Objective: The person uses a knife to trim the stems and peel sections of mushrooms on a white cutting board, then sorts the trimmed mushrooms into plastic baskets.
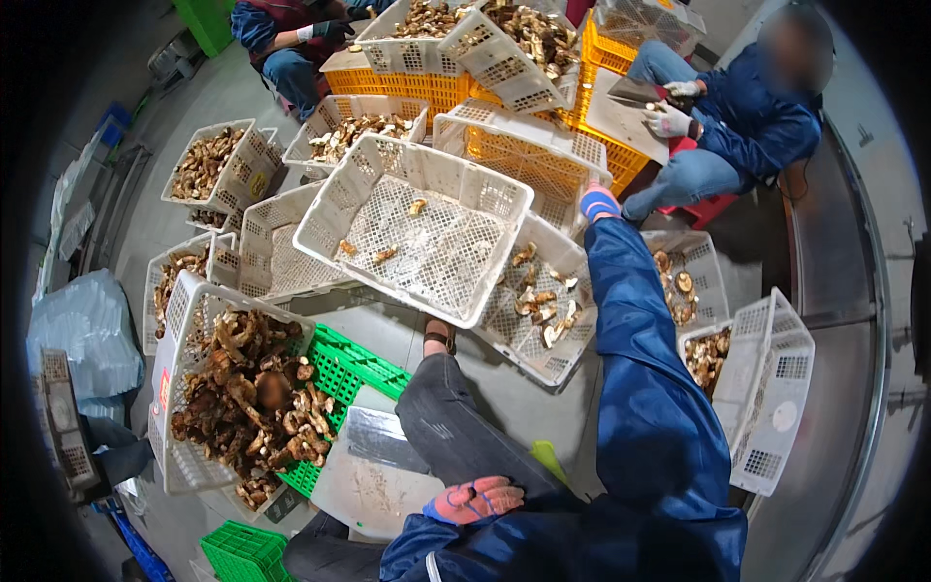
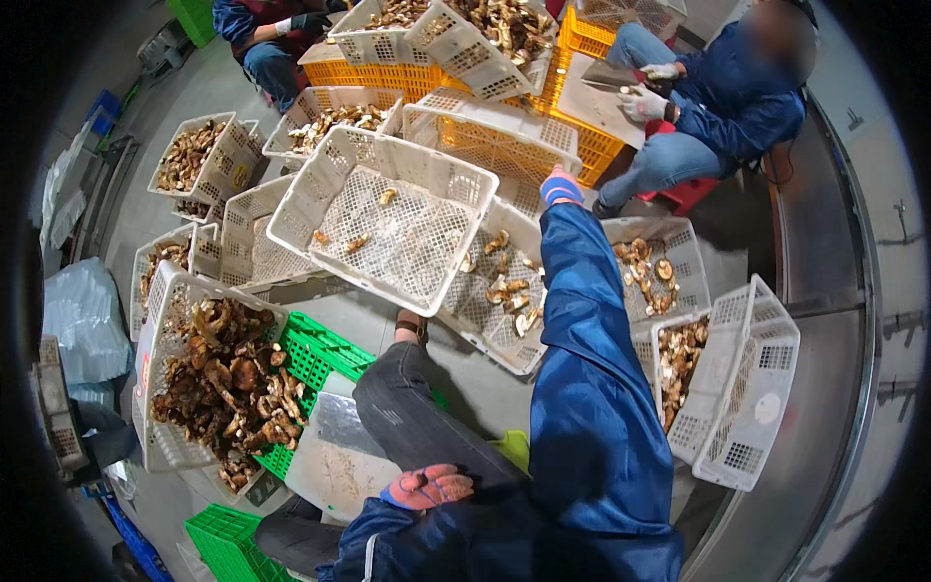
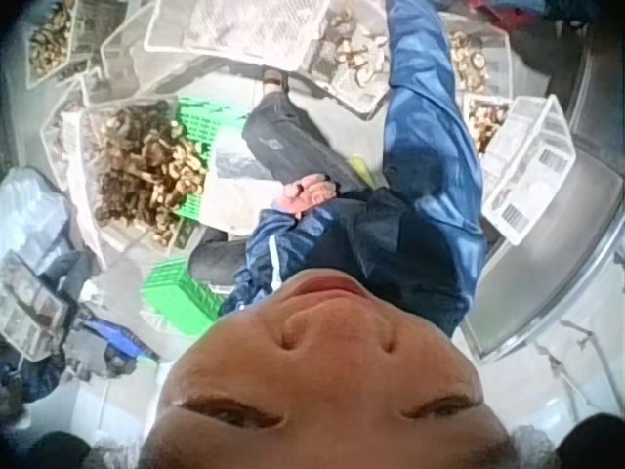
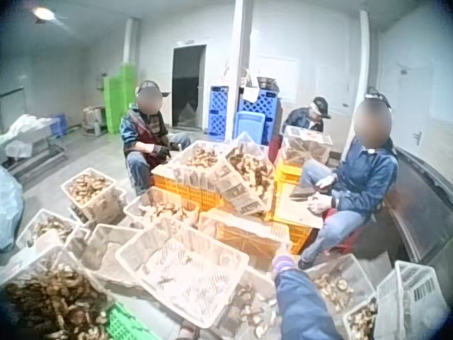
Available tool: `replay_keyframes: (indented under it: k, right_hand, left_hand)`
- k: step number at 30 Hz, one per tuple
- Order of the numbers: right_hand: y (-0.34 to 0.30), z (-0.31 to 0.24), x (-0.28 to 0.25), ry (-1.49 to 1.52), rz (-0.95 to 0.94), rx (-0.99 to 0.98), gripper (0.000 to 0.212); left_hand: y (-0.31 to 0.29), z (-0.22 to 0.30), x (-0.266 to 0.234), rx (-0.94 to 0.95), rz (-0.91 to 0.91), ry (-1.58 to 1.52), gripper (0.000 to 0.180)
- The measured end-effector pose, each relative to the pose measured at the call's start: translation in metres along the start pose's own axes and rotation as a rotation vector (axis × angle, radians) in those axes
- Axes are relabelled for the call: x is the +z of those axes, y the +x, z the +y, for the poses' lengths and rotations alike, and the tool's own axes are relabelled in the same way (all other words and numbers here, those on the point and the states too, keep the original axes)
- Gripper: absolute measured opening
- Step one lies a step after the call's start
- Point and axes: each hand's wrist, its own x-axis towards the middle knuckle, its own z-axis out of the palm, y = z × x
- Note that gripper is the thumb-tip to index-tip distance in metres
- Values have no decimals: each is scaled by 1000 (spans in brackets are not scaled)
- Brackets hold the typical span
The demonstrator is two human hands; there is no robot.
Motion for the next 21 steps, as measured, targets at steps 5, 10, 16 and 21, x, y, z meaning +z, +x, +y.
replay_keyframes:
  k: [5,10,16,21]
  right_hand:
    - [15,-51,-26,-148,545,-70,51]
    - [33,-27,-8,-191,15,-107,66]
    - [-11,39,48,-182,505,-465,53]
    - [-189,78,114,183,-249,-262,50]
  left_hand:
    - [0,9,-8,-141,75,222,72]
    - [4,26,-15,-268,93,508,73]
    - [12,18,-16,-254,53,358,74]
    - [25,0,28,-47,202,83,49]
